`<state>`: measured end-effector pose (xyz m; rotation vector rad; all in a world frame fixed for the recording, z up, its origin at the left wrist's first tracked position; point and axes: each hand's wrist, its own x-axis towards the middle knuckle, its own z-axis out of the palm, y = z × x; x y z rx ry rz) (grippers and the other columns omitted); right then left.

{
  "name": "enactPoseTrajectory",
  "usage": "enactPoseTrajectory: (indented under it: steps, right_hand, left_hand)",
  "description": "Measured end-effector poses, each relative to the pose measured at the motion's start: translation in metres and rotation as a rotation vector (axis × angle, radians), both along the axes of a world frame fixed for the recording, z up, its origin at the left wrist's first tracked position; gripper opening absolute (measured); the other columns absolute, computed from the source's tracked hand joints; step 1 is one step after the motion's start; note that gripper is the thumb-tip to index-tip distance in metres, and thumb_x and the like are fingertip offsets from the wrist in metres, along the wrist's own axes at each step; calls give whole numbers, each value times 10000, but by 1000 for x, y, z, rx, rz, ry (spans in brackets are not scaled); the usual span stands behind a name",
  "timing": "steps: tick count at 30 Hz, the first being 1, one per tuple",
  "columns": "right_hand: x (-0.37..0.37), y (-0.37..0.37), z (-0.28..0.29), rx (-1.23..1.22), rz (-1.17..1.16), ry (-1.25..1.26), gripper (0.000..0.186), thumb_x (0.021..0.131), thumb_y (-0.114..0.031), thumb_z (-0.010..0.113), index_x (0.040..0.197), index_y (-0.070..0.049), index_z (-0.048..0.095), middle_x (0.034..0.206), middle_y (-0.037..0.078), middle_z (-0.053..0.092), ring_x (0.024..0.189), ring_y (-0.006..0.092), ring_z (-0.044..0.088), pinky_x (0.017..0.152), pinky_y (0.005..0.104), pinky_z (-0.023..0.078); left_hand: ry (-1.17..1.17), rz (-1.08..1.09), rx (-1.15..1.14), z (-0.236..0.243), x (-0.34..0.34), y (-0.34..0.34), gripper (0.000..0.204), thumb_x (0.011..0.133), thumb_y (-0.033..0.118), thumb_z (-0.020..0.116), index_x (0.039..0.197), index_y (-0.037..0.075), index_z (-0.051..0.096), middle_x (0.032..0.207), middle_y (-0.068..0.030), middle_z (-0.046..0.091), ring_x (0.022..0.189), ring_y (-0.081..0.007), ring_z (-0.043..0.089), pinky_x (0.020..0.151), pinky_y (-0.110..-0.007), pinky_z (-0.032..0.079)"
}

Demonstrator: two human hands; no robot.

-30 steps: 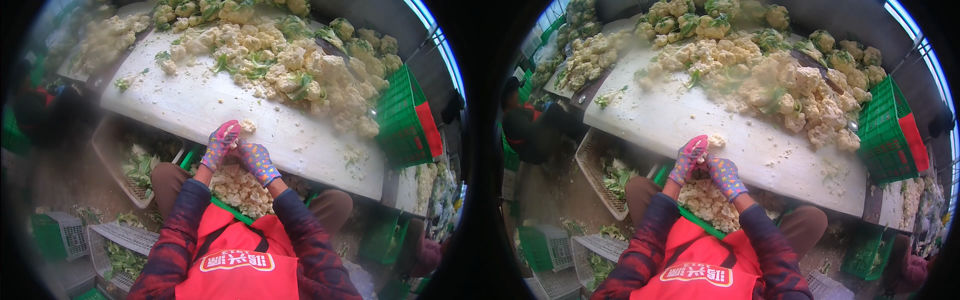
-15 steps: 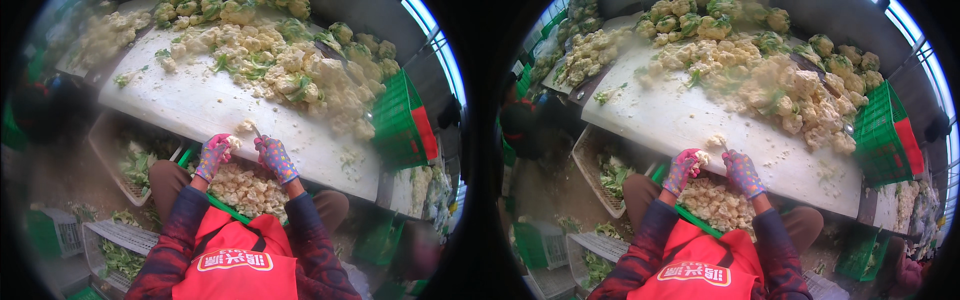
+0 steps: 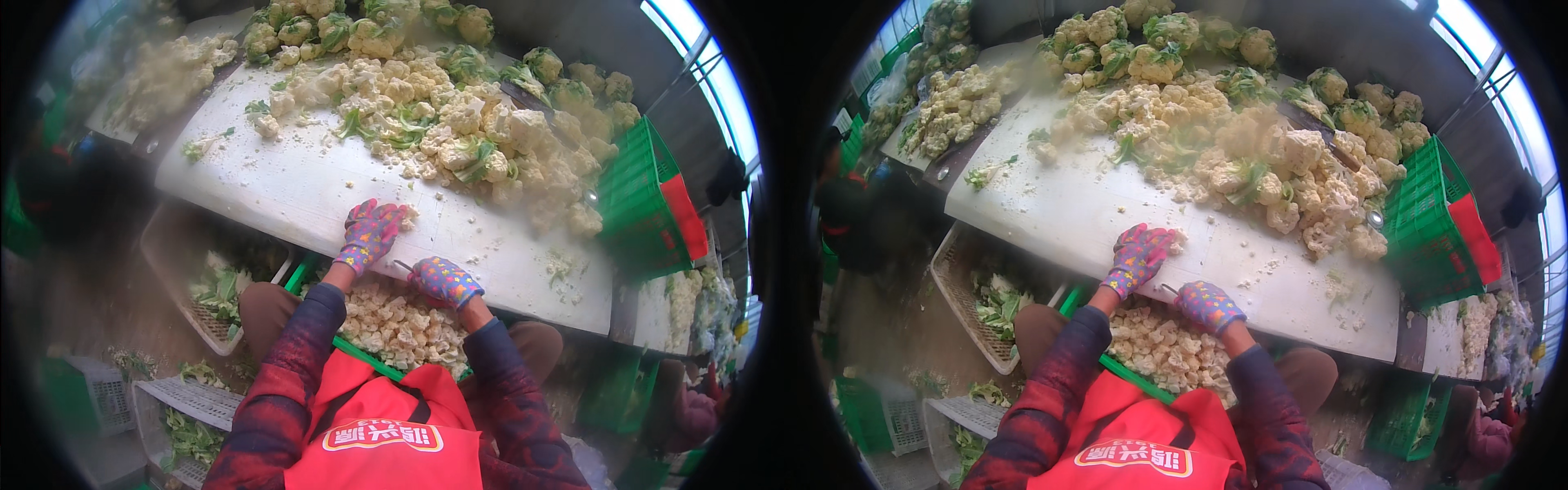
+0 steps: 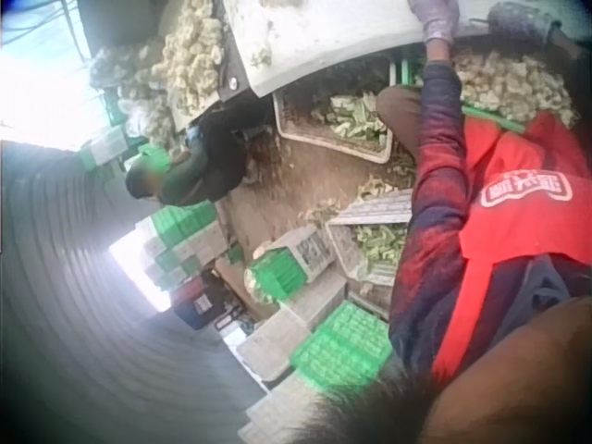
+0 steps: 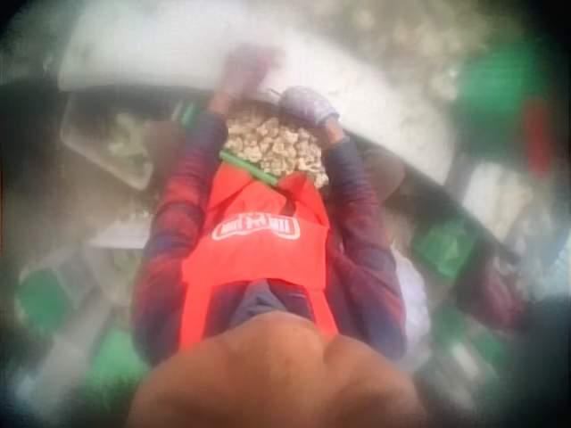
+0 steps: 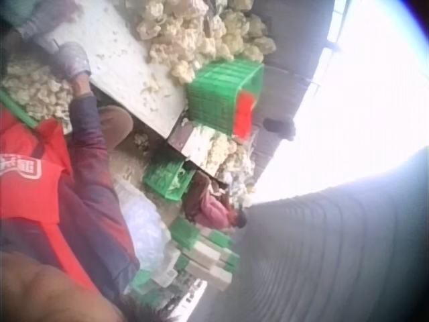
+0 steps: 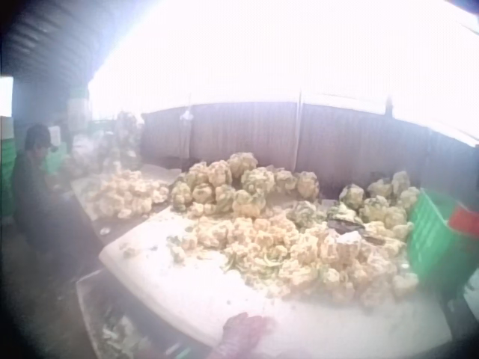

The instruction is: The person cuts cauliflower florets into smaller pieces using a knife on a white cutting board. The cut pieces are placed into a green basket below the board.

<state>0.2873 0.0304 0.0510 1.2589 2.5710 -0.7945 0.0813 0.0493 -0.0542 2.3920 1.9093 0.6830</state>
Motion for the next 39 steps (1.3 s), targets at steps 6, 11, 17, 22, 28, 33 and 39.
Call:
enactPoseTrajectory:
  steps: [6,11,17,22,28,33,39]
  right_hand:
    - [40,79,39,-394,-528,444,209,1010,-234,604,1033,-43,687,708,32,650,515,87,602,417,230,433]
    - [-81,241,-11,460,-246,584,224,1002,-210,609,1165,-70,674,828,48,701,587,133,669,470,312,505]
    - [-141,305,-38,-14,-423,566,265,932,-219,677,1150,-70,668,974,110,714,847,258,691,721,416,564]
    - [-108,203,0,-358,-631,1031,297,962,-248,687,1160,-35,625,854,30,637,606,86,588,471,256,492]
    - [-79,58,-30,-676,-524,857,289,1039,-294,616,1171,-38,626,880,13,643,664,83,614,489,256,485]
    - [-59,43,-50,403,4,428,201,1032,-240,568,1056,-60,656,887,160,723,761,333,714,609,435,553]
    - [-87,48,-44,402,8,8,181,1016,-195,549,972,-28,601,751,180,708,692,337,722,614,446,563]
  left_hand:
    - [-164,-359,-20,12,55,-94,361,939,313,669,1290,227,687,1424,-7,616,1384,-309,490,1201,-553,282]
    - [-581,-164,-93,32,29,-63,278,939,271,699,1178,131,725,1277,-65,685,1197,-319,623,1028,-464,478]
    - [-1144,217,-252,33,-33,-30,482,964,272,710,1390,70,610,1266,-123,666,1078,-199,659,866,-337,546]
    - [-1721,197,-284,34,-30,-19,816,950,338,746,1607,115,318,1425,-155,523,1023,-208,669,815,-296,561]
    - [-940,266,-75,27,-26,-33,727,958,335,739,1537,42,412,1270,-128,639,991,-225,688,763,-309,578]
    - [-621,410,-204,30,-28,-46,643,918,433,648,1433,79,497,1180,-223,622,1041,-421,656,908,-493,535]
    - [-474,464,-247,35,-19,-40,528,914,407,648,1293,56,540,1171,-213,617,1061,-423,641,905,-512,528]
